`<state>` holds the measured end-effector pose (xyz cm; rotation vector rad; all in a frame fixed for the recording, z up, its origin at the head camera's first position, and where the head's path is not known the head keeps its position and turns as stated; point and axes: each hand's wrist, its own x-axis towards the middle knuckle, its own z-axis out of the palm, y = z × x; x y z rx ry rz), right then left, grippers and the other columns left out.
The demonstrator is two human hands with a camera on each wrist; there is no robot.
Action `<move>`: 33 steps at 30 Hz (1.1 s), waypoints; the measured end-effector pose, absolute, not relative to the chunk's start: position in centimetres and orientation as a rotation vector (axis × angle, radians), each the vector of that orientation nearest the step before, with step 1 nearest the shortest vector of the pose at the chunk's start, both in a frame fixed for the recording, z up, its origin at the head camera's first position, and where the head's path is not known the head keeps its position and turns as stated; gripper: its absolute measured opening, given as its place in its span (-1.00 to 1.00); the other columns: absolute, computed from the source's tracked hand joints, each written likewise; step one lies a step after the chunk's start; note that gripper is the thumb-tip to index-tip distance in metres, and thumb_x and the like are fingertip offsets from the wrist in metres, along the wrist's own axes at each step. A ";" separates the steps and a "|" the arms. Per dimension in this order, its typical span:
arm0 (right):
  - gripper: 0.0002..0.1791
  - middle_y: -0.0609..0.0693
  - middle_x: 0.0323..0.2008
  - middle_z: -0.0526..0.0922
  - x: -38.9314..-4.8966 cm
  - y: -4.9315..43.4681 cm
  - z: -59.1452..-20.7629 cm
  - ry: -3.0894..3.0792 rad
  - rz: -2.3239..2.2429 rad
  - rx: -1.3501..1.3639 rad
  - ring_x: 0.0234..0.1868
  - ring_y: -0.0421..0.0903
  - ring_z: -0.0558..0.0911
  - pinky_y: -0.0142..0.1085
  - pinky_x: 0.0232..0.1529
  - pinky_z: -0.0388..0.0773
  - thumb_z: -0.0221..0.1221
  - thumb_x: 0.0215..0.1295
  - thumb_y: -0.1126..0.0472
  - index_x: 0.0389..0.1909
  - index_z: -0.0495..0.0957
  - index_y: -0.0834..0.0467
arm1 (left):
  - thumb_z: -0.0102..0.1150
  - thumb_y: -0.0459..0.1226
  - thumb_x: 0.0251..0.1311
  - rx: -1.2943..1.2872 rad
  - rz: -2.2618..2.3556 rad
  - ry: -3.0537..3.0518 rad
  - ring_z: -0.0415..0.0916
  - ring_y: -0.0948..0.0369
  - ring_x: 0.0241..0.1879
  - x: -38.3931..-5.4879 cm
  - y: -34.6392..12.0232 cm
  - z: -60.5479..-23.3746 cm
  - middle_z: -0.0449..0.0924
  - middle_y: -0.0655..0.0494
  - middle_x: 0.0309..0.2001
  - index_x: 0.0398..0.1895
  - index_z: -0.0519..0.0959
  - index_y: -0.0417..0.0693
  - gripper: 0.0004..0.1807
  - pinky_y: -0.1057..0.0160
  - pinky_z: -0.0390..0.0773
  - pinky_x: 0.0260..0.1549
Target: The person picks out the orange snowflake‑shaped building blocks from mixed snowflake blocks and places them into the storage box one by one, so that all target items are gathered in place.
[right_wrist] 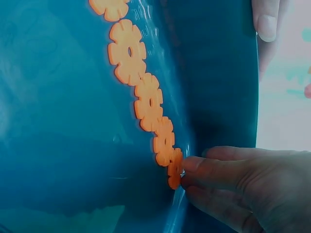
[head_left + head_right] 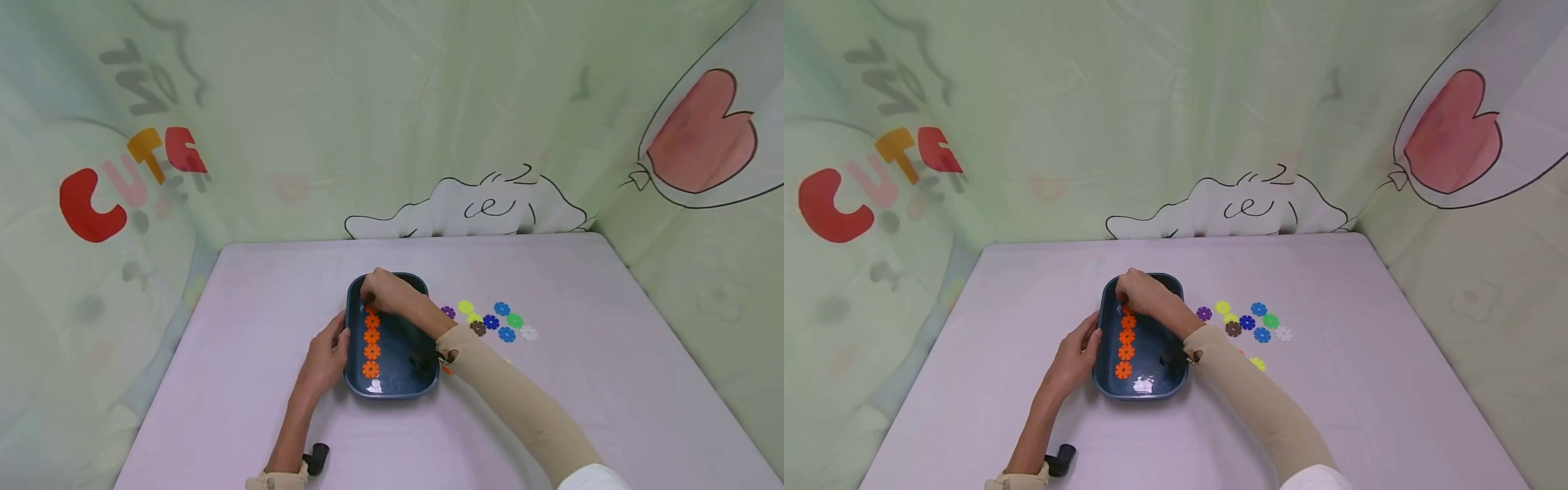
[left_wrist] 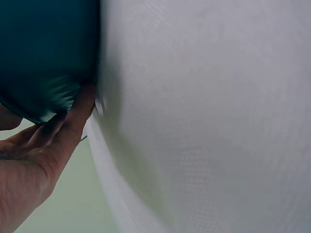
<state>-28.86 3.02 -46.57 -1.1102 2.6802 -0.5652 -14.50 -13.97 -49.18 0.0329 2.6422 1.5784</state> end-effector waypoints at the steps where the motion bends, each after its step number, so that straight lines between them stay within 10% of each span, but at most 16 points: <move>1: -0.82 0.06 -0.27 0.85 -28.9 3.0 -46.6 2.679 -0.568 -1.112 -0.29 -0.11 0.74 -0.22 -0.06 0.82 0.39 0.30 0.54 -0.23 0.85 0.23 | -0.07 -0.28 0.71 0.034 1.578 2.641 0.50 -0.19 0.44 -14.5 -13.9 -49.1 0.42 -0.24 0.53 0.67 0.27 -0.20 -0.44 -0.15 0.51 0.43; 33: -0.77 0.13 -0.06 0.86 -25.9 5.4 -40.4 2.744 -0.703 -1.162 -0.07 -0.03 0.81 -0.26 0.05 0.79 0.41 0.39 0.40 0.03 0.81 0.29 | -0.08 -0.24 0.73 -0.021 1.523 2.633 0.46 -0.18 0.47 -14.2 -13.7 -48.8 0.35 -0.21 0.59 0.70 0.22 -0.18 -0.42 -0.14 0.49 0.45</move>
